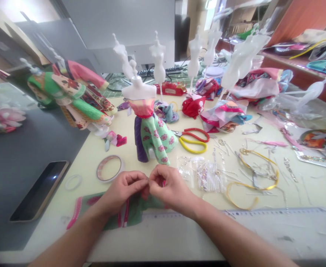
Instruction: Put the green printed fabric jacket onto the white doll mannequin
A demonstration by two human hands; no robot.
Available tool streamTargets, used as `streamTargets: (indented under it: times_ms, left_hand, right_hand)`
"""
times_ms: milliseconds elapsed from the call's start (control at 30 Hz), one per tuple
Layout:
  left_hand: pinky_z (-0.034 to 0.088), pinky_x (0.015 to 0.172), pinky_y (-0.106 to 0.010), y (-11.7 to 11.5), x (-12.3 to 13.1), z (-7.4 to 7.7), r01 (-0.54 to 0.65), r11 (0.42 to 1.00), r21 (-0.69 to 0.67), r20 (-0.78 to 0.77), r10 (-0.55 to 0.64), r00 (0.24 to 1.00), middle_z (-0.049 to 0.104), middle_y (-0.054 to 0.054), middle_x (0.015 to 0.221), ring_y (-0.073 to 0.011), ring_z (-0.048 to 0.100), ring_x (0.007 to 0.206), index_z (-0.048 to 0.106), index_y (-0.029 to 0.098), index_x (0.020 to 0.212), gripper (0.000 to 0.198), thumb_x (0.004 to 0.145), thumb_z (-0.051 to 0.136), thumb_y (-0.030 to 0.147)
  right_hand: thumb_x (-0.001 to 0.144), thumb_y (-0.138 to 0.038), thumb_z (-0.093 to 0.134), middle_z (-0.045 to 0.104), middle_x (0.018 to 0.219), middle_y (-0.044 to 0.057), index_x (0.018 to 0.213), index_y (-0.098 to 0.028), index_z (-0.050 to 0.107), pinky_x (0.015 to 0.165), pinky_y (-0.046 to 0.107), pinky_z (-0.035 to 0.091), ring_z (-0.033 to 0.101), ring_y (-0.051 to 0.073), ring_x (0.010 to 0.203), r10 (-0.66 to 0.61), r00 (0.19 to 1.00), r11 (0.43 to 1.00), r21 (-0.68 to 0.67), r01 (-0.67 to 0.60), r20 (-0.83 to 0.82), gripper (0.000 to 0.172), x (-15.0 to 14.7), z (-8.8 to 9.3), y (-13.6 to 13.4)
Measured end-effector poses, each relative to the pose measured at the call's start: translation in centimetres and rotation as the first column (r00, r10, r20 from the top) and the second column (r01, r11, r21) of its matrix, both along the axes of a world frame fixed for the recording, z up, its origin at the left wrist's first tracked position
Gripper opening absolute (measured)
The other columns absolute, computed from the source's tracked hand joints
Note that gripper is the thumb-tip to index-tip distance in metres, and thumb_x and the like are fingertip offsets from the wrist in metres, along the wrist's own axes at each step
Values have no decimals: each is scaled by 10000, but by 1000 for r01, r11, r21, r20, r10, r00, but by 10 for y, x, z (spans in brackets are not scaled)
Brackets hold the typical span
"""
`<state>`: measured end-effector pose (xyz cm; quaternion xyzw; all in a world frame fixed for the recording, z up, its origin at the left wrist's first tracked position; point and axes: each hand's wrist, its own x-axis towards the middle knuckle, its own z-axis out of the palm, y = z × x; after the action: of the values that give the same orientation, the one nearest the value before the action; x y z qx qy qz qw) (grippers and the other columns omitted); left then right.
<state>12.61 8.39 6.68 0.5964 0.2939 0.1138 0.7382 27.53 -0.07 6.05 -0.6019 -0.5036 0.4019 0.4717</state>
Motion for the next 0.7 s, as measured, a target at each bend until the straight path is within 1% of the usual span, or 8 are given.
streamTargets:
  times_ms: [100,200,400,567,700]
  left_hand:
    - [452,582,-203,0,0,0,1,1000,-23,6,0,1000,622,-10,590,-97,561,563,637,128,692,222,811,633,315]
    - [451,569,-203,1,0,-1,3,999,-41,11,-3,1000,620,-10,584,-99,566,550,636,127,684,226,805,640,318]
    - [453,556,-190,2,-1,-2,14,995,-104,43,-10,999,627,-4,581,-93,578,542,643,130,697,216,808,644,315]
    - [462,560,-189,3,-1,-4,27,991,-129,66,-19,998,631,-6,591,-90,586,541,645,125,715,199,816,641,296]
    - [464,557,-187,3,-1,-5,30,989,-147,79,-19,997,632,-6,590,-90,589,540,645,123,719,200,816,644,299]
  right_hand:
    - [712,-102,511,527,593,-37,625,-179,525,524,218,375,468,90,573,12,999,1000,-3,-13,-50,116,1,0,0]
    - [711,-109,519,538,596,-39,636,-181,531,500,210,364,471,85,559,28,991,999,-21,-31,-135,105,1,-3,0]
    - [729,-150,550,560,599,-35,659,-184,541,462,204,351,481,81,532,51,948,996,-50,-70,-315,78,2,-5,1]
    - [736,-154,548,590,612,-24,669,-188,549,491,213,385,531,94,569,69,912,995,-44,-95,-405,75,2,-5,1]
    - [751,-165,556,584,608,-29,667,-193,547,490,216,392,514,88,551,74,900,993,-48,-105,-430,89,2,-5,1]
